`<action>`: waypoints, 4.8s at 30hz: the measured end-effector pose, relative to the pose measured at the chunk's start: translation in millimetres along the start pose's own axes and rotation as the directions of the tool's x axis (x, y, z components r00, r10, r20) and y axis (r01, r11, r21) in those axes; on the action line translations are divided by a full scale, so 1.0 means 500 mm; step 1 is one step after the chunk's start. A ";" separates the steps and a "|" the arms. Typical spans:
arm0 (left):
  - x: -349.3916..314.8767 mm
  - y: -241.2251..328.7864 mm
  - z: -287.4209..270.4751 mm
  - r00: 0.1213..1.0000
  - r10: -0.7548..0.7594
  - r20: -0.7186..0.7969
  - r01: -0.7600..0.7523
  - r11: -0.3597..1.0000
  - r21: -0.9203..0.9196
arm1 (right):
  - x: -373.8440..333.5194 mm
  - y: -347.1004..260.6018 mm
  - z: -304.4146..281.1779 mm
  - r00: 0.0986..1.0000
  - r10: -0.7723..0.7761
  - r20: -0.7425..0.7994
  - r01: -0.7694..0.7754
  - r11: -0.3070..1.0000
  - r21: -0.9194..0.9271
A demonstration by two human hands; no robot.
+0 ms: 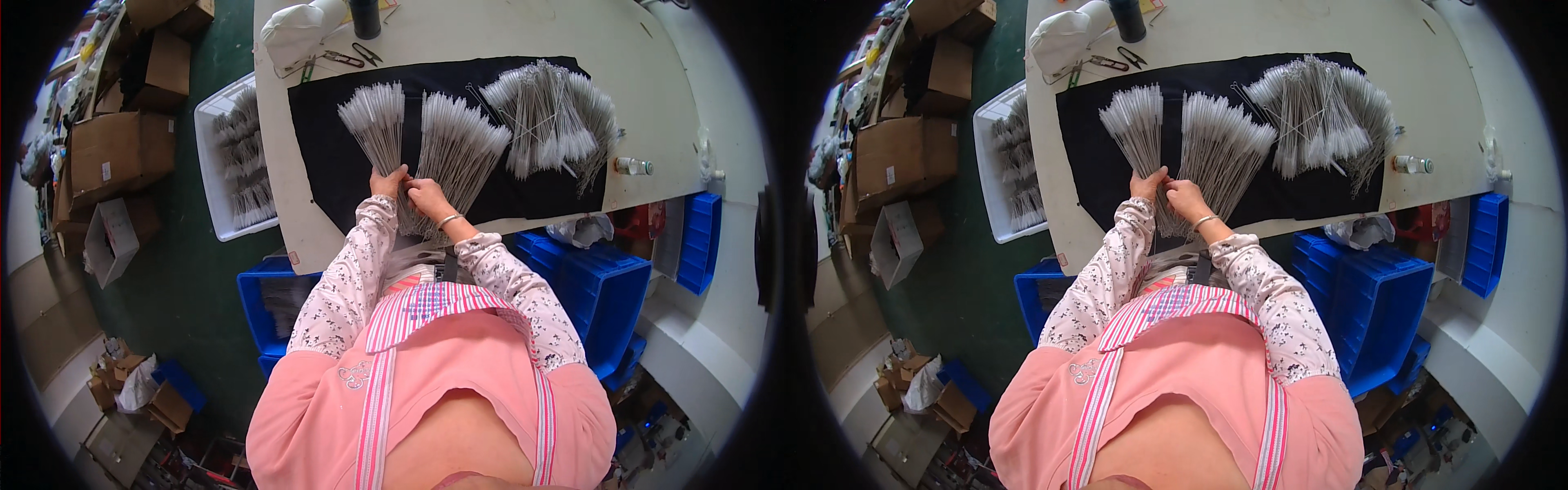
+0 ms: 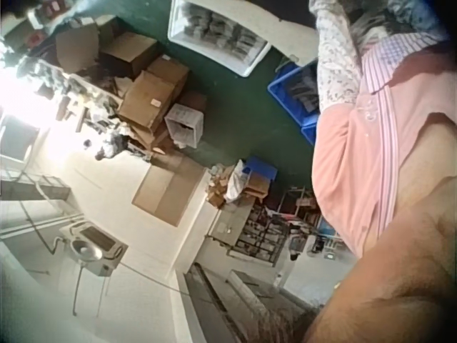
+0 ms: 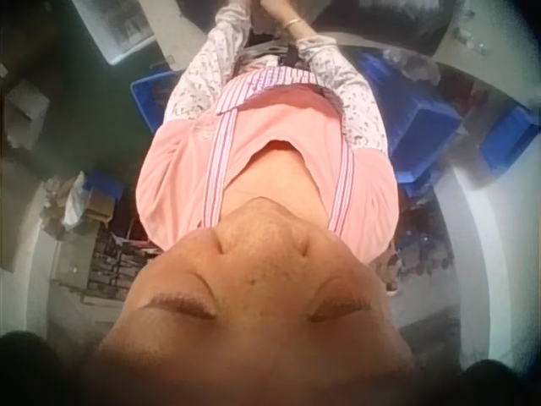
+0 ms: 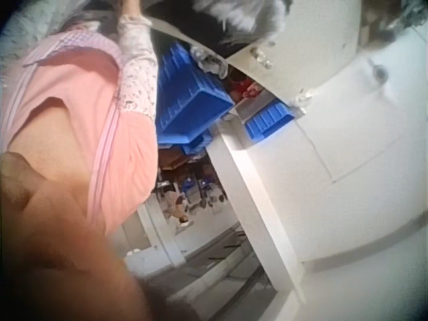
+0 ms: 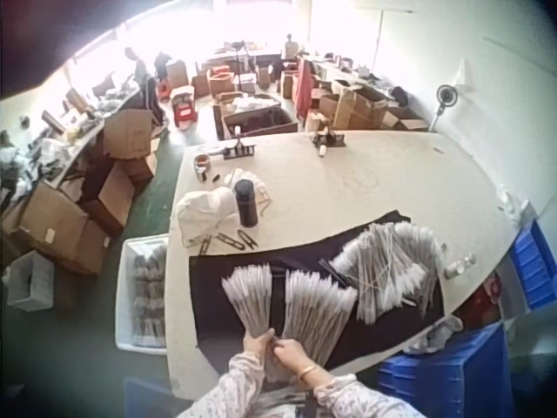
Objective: The person gathers bundles of thin, white sticks from blue bins and a table. They align the sticks by hand and secure them with rubber bands, placing the finished bundles back into the bins. The process is repetitive and involves handling multiple bundles throughout the clip.
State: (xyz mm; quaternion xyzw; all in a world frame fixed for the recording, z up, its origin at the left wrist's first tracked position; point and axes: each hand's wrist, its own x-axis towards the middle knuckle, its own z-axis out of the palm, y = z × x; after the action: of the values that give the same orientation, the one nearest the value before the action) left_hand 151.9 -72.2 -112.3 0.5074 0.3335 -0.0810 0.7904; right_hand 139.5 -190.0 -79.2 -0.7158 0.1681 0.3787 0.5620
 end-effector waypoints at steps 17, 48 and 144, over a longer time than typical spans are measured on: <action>-0.192 0.180 -0.042 0.841 0.435 -0.322 -0.500 0.852 -0.155 | 0.021 0.045 -0.037 0.975 0.211 0.068 -0.222 0.943 0.250; -0.205 0.139 -0.051 0.866 -0.032 0.499 0.378 0.696 -0.611 | -0.406 -0.412 0.106 0.235 -0.862 0.450 0.717 -0.158 -0.679; -0.399 0.127 -0.111 0.946 0.298 0.127 -0.262 0.934 -0.243 | -0.238 -0.162 0.113 0.934 -0.351 0.070 0.223 0.722 0.655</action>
State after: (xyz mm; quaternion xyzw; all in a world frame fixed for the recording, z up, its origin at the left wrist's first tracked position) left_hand 4.1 -36.4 42.4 0.4495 0.1994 0.0298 0.8702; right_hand 95.6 -134.3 57.8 -0.4607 0.1190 0.2732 0.8360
